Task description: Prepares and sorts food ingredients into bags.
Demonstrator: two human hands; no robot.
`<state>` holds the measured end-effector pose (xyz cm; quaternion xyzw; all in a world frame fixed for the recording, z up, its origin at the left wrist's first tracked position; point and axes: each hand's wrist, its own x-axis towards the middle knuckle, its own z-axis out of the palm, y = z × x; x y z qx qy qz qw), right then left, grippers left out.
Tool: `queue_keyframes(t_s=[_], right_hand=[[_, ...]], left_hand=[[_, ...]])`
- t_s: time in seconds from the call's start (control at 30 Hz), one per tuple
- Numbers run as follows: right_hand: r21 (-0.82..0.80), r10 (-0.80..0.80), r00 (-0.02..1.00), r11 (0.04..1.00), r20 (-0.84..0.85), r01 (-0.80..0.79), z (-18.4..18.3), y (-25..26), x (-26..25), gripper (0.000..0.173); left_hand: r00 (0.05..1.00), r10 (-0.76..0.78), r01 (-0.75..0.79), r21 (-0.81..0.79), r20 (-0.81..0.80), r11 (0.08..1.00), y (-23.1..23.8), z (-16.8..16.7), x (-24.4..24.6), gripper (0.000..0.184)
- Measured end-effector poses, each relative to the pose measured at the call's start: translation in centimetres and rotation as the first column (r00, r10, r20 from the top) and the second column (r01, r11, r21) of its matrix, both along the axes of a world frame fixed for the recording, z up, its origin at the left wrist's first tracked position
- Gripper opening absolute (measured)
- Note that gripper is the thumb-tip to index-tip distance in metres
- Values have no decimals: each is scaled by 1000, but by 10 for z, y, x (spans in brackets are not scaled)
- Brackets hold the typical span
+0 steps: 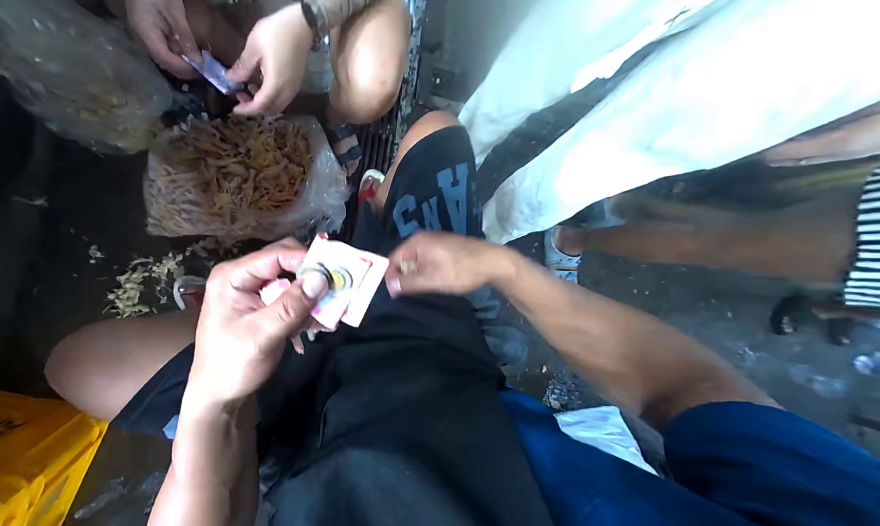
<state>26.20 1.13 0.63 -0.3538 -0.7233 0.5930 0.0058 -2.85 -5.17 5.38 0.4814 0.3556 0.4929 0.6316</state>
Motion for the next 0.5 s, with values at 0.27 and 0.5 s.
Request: queue_keyframes(t_s=[0.27, 0.5], right_hand=[[-68, 379, 826, 919, 418, -388, 48, -69, 36, 28], [312, 104, 988, 940, 115, -135, 18, -80, 42, 14]], left_hand=[[947, -108, 202, 300, -303, 932, -12, 18, 41, 22], [720, -120, 541, 444, -684, 714, -43, 2, 98, 15]])
